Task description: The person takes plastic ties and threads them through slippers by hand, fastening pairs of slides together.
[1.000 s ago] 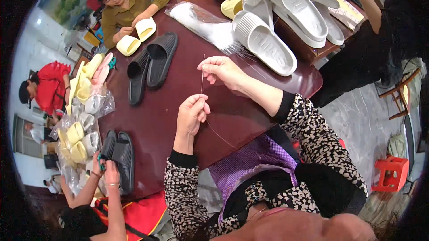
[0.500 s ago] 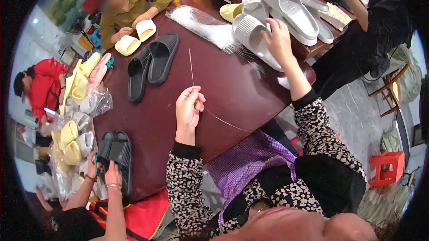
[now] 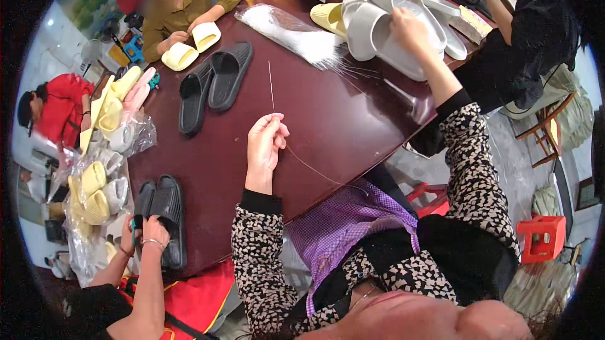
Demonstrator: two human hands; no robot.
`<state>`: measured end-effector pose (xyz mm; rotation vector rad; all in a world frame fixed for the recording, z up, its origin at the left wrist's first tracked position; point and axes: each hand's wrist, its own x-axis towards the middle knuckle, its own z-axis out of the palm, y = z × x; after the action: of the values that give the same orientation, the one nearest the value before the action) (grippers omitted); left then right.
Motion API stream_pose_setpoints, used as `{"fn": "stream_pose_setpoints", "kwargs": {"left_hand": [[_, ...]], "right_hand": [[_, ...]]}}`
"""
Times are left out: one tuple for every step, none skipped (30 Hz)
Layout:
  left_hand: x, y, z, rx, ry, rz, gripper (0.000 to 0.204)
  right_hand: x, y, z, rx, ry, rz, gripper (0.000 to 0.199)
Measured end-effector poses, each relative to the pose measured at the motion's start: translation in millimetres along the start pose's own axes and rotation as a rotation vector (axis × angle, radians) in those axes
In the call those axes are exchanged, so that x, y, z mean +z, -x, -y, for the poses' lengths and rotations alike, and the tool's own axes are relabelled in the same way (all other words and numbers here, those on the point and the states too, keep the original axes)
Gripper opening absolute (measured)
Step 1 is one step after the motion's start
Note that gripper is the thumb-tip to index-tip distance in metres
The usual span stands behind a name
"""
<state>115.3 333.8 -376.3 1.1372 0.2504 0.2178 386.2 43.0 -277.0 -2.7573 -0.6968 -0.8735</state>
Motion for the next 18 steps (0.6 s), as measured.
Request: {"fn": "stream_pose_setpoints", "kwargs": {"left_hand": [[-4, 0, 1, -0.002, -0.002, -0.004, 0.014], [-7, -1, 2, 0.000, -0.003, -0.005, 0.014], [-9, -1, 3, 0.003, -0.005, -0.007, 0.014], [-10, -1, 5, 0.004, -0.006, -0.009, 0.014], [-10, -1, 8, 0.008, -0.004, 0.001, 0.014], [-9, -2, 10, 0.014, -0.003, 0.011, 0.014], [-11, -1, 11, 0.016, -0.006, 0.017, 0.014], [-12, -1, 11, 0.017, -0.011, 0.010, 0.014], [-12, -2, 13, 0.015, -0.002, 0.014, 0.014], [-11, -3, 15, 0.016, 0.008, 0.017, 0.014], [-10, -4, 17, 0.018, 0.018, 0.019, 0.014], [-14, -1, 15, 0.024, 0.010, -0.008, 0.014], [-17, 0, 14, 0.020, 0.018, 0.002, 0.014], [-21, 2, 13, 0.019, 0.023, 0.001, 0.014], [-25, 5, 12, 0.020, 0.028, -0.006, 0.014], [-25, 6, 10, 0.006, -0.012, -0.017, 0.014], [-21, 5, 10, -0.005, -0.045, -0.029, 0.015], [-20, 6, 10, 0.003, -0.042, 0.000, 0.016]], "right_hand": [[0, -3, -3, 0.000, -0.003, 0.002, 0.018], [2, -7, -11, -0.029, 0.027, -0.041, 0.018], [3, -11, -18, -0.058, 0.055, -0.085, 0.018], [3, -14, -25, -0.089, 0.084, -0.127, 0.018], [3, -16, -30, -0.090, 0.082, -0.128, 0.018], [4, -19, -35, -0.091, 0.109, -0.139, 0.018], [5, -21, -36, -0.090, 0.131, -0.148, 0.018], [6, -22, -38, -0.090, 0.152, -0.157, 0.018], [5, -22, -43, -0.091, 0.147, -0.156, 0.018], [4, -22, -48, -0.057, 0.143, -0.174, 0.018], [1, -23, -54, -0.024, 0.138, -0.192, 0.018], [4, -26, -52, 0.002, 0.115, -0.206, 0.018], [0, -28, -50, 0.037, 0.123, -0.189, 0.019], [0, -30, -49, 0.066, 0.123, -0.171, 0.019], [1, -30, -50, 0.072, 0.138, -0.165, 0.020], [5, -32, -60, 0.071, 0.150, -0.163, 0.020], [13, -35, -87, 0.083, 0.185, -0.184, 0.021], [22, -35, -111, -0.032, 0.065, -0.272, 0.022]]}}
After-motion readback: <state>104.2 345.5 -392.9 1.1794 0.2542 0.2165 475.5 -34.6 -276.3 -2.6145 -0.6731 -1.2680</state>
